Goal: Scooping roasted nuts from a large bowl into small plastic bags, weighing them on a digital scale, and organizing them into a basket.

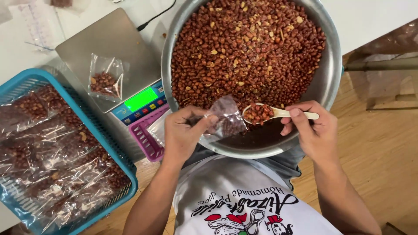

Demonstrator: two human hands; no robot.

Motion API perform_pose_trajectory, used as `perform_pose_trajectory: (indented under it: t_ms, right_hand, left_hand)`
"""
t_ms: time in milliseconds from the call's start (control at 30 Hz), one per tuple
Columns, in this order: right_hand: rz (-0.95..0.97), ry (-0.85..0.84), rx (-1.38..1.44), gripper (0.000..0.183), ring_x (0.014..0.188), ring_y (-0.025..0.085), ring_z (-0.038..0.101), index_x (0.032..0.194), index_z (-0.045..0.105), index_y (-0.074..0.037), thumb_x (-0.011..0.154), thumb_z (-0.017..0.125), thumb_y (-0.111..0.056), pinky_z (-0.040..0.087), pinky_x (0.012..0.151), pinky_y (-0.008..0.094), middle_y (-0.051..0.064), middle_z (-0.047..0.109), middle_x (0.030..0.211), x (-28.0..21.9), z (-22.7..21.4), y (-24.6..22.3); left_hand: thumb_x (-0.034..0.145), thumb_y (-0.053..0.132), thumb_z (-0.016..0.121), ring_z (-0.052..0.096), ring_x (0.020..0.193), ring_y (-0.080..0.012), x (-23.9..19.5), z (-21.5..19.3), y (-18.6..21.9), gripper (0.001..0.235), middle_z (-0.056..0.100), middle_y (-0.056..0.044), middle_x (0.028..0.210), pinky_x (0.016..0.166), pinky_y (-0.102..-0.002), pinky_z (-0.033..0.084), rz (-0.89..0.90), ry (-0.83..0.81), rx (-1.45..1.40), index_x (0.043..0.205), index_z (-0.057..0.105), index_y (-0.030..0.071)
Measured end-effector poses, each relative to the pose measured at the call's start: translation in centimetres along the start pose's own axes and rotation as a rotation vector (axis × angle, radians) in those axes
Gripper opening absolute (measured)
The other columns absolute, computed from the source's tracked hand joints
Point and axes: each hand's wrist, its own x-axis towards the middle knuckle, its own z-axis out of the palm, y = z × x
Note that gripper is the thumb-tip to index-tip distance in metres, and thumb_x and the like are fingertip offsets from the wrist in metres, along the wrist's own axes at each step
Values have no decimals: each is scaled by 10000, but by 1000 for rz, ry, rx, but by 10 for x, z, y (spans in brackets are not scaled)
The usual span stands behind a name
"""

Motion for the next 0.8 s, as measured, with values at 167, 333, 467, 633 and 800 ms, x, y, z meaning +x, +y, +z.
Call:
perform_pose_trajectory:
  t_ms: [167, 333, 467, 633, 800]
  right_hand:
    - [-12, 8, 18, 173, 540, 195, 682, 1008, 681, 104, 1057, 605, -43, 616, 533, 311, 211, 665, 708, 2, 2, 0]
    - [-4, 8, 61, 188, 541, 181, 691, 1024, 665, 100, 1070, 581, -62, 618, 527, 282, 200, 664, 710, 3, 4, -9]
    - [66, 16, 79, 178, 514, 224, 639, 1046, 627, 62, 1078, 584, -107, 544, 484, 255, 189, 649, 757, 3, 0, -23]
    - [29, -8, 30, 171, 523, 235, 661, 1074, 622, 84, 1073, 588, -83, 559, 478, 259, 222, 663, 769, 6, -1, -31]
    - [-741, -289, -541, 136, 721, 123, 744, 1094, 718, 0, 1020, 612, -43, 625, 589, 211, 147, 758, 1002, 9, -6, -19]
  left_hand:
    - [863, 23, 796, 631, 617, -70, 0, -7, 1, 47, 741, -108, 623, 546, -255, 576, 22, 16, 88, 909, 806, 24]
    - [809, 21, 850, 615, 638, -69, 1, -10, -6, 135, 718, -96, 632, 568, -255, 569, 28, 31, -7, 925, 786, -10]
    - [823, 221, 846, 715, 793, -109, 1, -7, -9, 175, 783, -25, 872, 688, -227, 552, 31, -40, 190, 927, 773, 101]
    - [844, 312, 811, 587, 636, -62, 1, 0, -17, 262, 757, -7, 835, 533, -207, 449, 62, -104, 209, 980, 776, 92]
    - [868, 182, 772, 775, 1036, -234, 9, 18, -11, 380, 772, -123, 1207, 791, -316, 680, -1, -293, 248, 1237, 708, 115]
